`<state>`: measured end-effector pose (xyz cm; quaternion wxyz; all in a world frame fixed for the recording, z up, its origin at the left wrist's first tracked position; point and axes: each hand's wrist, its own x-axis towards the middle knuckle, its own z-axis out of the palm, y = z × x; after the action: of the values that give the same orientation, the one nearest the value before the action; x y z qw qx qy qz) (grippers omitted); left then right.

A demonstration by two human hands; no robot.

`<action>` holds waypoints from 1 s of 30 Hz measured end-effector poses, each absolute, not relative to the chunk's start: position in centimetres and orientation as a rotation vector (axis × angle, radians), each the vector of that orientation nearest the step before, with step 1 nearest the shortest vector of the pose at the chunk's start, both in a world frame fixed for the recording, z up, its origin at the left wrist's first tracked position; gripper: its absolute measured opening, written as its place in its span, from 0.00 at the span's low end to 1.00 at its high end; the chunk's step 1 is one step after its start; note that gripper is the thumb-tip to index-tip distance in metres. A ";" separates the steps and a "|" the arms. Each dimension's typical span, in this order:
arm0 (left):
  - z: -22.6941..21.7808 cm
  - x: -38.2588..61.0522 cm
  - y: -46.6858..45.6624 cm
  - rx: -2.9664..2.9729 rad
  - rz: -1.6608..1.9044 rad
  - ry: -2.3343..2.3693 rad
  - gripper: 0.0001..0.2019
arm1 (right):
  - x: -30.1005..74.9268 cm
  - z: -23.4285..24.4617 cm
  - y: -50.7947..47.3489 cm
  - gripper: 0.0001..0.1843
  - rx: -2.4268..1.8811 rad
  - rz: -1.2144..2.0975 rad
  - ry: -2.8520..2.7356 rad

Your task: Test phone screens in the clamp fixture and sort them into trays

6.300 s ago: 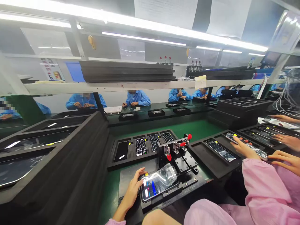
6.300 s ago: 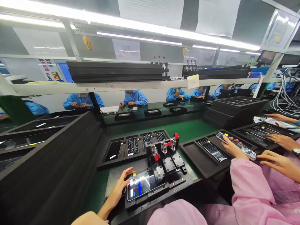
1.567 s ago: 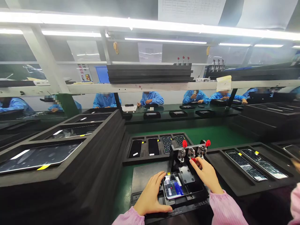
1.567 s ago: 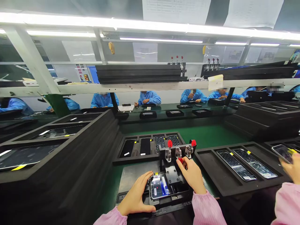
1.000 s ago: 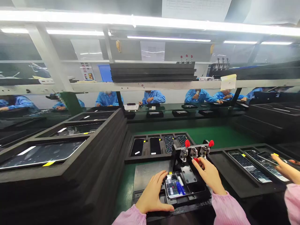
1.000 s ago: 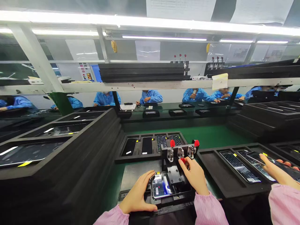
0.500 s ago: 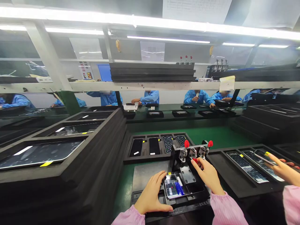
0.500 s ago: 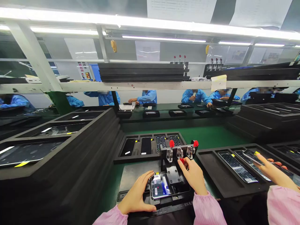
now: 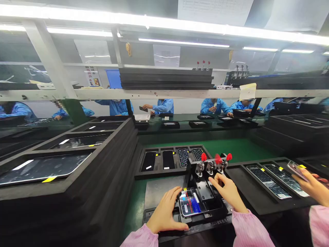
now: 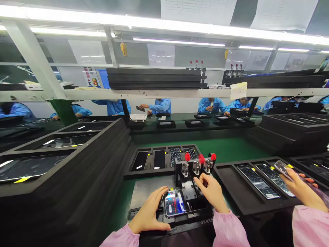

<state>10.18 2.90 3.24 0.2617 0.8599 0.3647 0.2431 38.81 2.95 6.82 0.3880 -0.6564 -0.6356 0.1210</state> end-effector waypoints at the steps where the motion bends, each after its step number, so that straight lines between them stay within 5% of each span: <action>1: 3.3 10.2 2.9 2.323 0.660 0.984 0.53 | 38.9 7.0 2.7 0.21 -1.589 0.360 -1.599; 7: 4.0 10.6 3.2 2.380 0.601 0.969 0.53 | 39.5 10.7 2.7 0.14 -1.350 0.005 -1.063; 10: 4.3 11.3 3.4 2.419 0.540 0.970 0.54 | 40.2 13.7 4.2 0.28 -1.325 -0.074 -1.121; 14: 4.1 13.3 3.7 2.446 0.530 0.953 0.53 | 40.9 15.9 4.8 0.18 -1.412 0.005 -1.403; 24: 3.6 15.1 4.0 2.457 0.626 0.914 0.48 | 40.3 4.9 0.0 0.23 -1.691 -0.052 -1.421; 30: 3.4 15.0 3.6 2.435 0.640 0.937 0.44 | 41.0 5.7 0.6 0.22 -1.644 0.083 -1.390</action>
<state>14.99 3.65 3.43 0.2254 0.8830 0.3399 0.2321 41.04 0.56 5.66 0.4736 -0.6721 -0.5683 0.0338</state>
